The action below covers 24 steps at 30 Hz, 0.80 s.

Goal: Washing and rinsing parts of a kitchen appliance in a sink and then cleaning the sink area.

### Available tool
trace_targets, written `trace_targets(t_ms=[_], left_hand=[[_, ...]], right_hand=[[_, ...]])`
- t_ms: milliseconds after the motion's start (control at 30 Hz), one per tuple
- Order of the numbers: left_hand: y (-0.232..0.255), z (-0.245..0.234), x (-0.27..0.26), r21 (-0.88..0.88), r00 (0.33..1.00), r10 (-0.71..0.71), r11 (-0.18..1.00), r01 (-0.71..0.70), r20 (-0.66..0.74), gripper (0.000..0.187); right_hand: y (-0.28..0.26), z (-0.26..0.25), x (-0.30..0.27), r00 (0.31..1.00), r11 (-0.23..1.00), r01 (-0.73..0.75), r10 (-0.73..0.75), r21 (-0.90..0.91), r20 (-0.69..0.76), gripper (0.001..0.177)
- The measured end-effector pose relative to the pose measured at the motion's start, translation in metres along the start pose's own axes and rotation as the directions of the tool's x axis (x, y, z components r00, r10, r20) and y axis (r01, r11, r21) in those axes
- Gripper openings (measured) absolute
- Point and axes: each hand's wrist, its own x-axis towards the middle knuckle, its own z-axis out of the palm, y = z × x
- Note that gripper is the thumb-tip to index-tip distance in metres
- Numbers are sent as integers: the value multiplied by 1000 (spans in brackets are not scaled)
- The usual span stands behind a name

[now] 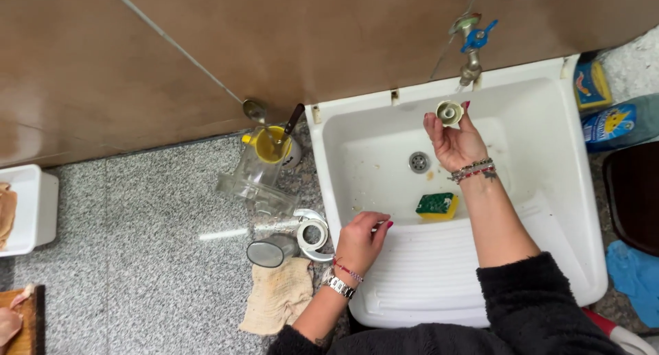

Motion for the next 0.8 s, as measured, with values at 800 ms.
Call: trace_targets(t_ms=[800], left_hand=[[0,4,-9,-30,1000,31,999,-31,2,12]], right_hand=[[1,19,-8,999,996,47,-48,-77,-6,60]])
